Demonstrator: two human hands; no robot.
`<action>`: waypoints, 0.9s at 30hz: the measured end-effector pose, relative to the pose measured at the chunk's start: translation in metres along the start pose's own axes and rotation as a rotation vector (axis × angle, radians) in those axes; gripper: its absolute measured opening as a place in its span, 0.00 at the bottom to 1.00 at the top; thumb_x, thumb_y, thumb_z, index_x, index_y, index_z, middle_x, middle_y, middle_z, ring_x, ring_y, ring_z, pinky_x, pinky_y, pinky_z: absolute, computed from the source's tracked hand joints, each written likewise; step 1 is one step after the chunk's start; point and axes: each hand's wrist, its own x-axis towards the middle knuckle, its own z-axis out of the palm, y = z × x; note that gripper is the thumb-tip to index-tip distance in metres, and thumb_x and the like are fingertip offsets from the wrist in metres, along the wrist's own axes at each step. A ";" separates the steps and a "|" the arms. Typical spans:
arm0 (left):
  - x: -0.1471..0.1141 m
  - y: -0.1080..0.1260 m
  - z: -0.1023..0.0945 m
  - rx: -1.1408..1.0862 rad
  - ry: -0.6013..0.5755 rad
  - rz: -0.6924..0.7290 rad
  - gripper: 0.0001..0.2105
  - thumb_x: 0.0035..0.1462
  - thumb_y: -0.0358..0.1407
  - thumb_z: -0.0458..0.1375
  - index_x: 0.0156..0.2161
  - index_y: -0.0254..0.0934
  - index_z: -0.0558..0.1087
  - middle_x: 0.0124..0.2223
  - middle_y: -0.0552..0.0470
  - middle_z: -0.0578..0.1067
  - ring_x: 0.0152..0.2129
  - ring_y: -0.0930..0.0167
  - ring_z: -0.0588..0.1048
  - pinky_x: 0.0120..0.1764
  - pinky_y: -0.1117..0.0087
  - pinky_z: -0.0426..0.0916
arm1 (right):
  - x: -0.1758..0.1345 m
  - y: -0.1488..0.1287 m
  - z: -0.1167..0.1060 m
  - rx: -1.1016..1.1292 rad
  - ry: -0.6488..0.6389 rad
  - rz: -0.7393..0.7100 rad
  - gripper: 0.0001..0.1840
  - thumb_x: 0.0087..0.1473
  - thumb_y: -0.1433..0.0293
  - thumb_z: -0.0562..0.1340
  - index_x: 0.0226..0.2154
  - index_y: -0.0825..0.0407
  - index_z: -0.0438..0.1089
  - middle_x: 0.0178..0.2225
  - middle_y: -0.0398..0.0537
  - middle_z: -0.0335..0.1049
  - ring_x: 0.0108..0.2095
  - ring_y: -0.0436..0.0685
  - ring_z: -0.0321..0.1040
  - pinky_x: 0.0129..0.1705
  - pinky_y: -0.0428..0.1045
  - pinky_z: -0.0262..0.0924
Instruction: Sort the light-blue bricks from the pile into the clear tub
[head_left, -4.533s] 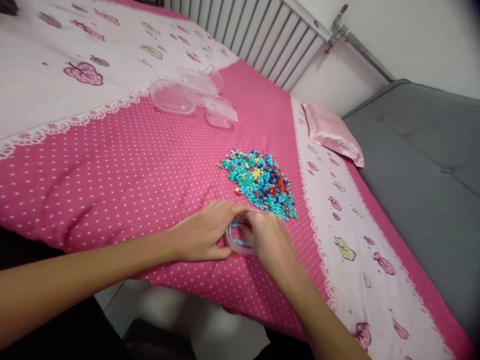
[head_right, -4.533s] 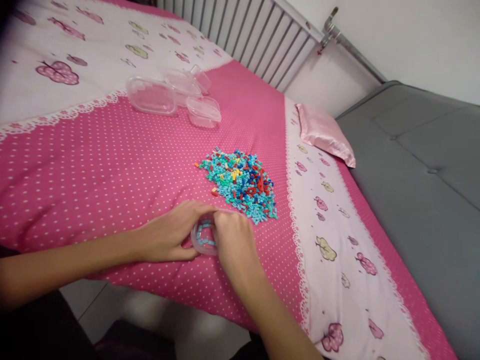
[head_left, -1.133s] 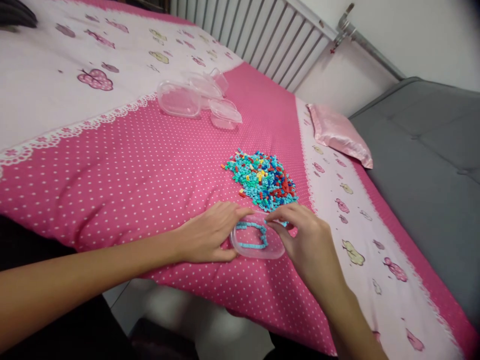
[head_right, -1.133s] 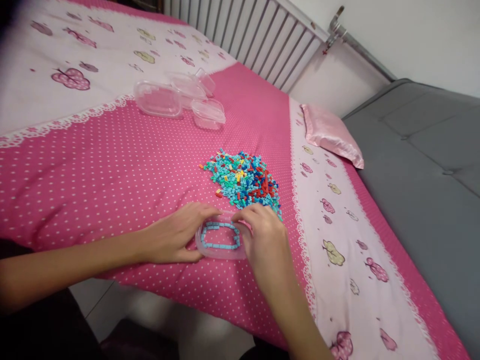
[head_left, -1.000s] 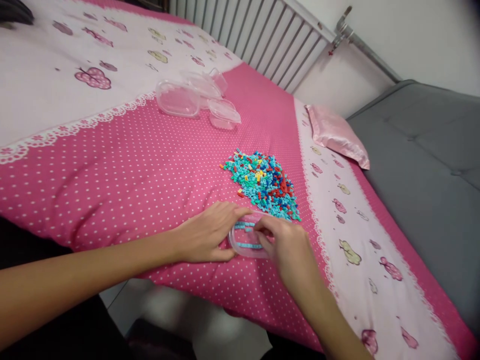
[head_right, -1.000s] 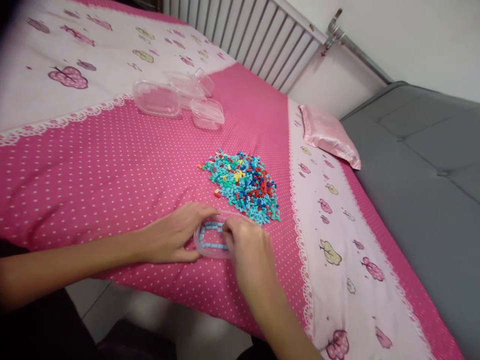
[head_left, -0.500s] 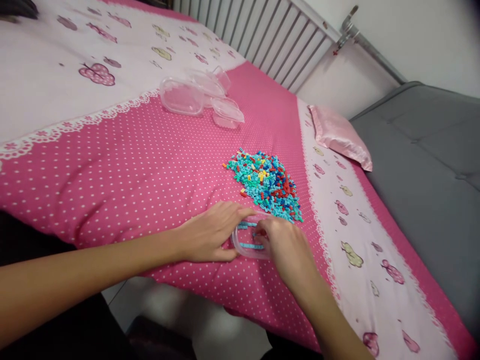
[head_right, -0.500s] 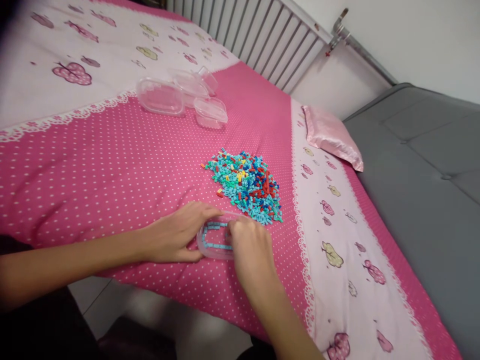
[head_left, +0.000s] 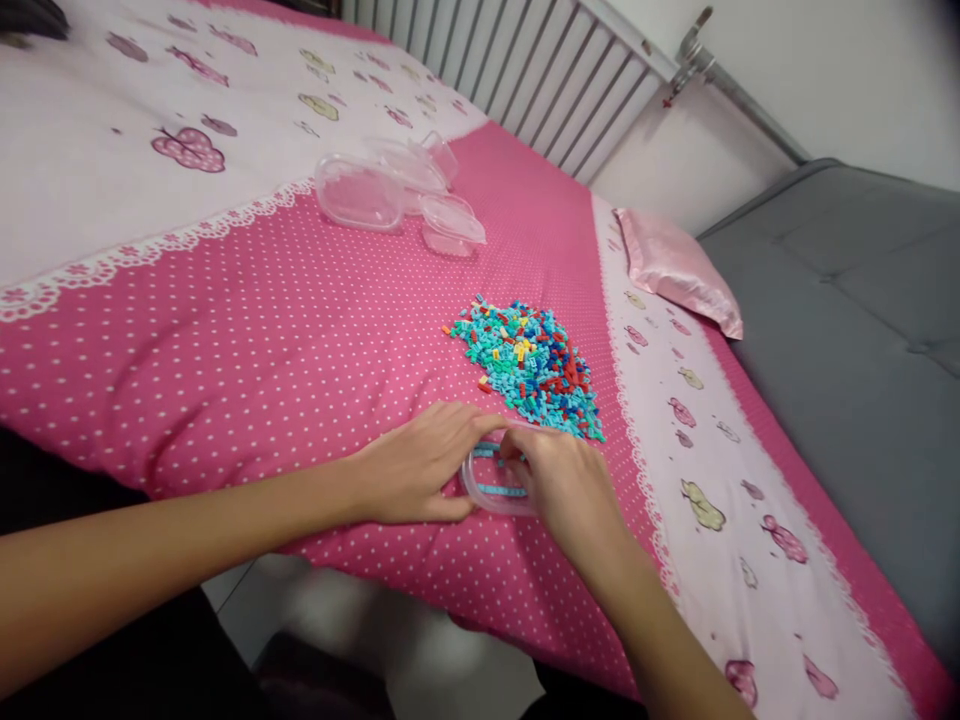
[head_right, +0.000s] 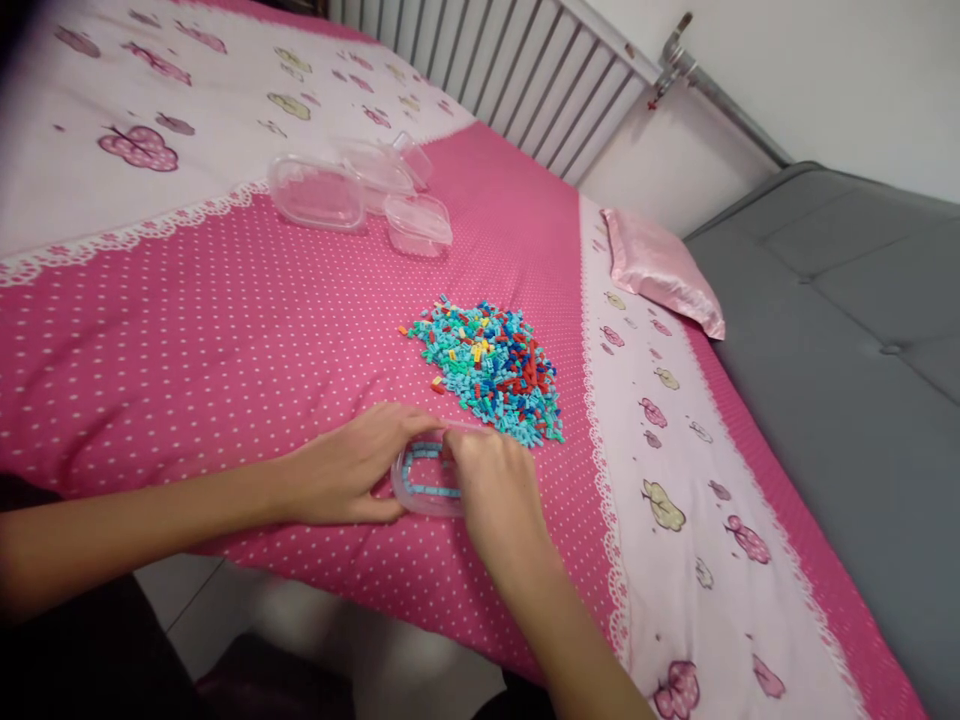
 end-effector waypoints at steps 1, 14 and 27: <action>0.000 0.000 0.000 -0.001 0.000 0.000 0.31 0.57 0.38 0.60 0.63 0.39 0.57 0.57 0.41 0.72 0.53 0.56 0.71 0.56 0.53 0.66 | 0.000 -0.001 0.000 -0.003 0.000 0.000 0.11 0.62 0.76 0.62 0.35 0.47 0.79 0.37 0.47 0.82 0.35 0.58 0.75 0.32 0.51 0.46; -0.001 0.001 0.000 0.002 -0.008 -0.008 0.30 0.57 0.38 0.60 0.63 0.39 0.57 0.57 0.41 0.72 0.53 0.56 0.71 0.56 0.52 0.66 | 0.005 -0.002 0.000 -0.051 -0.054 0.041 0.09 0.61 0.76 0.64 0.36 0.47 0.79 0.37 0.46 0.82 0.34 0.57 0.76 0.30 0.51 0.45; 0.000 0.000 0.001 -0.003 -0.011 -0.004 0.30 0.57 0.38 0.60 0.63 0.38 0.57 0.56 0.41 0.72 0.51 0.57 0.71 0.56 0.52 0.66 | 0.008 -0.009 -0.004 -0.108 -0.059 0.054 0.11 0.61 0.75 0.63 0.36 0.47 0.82 0.34 0.51 0.83 0.35 0.60 0.77 0.32 0.52 0.50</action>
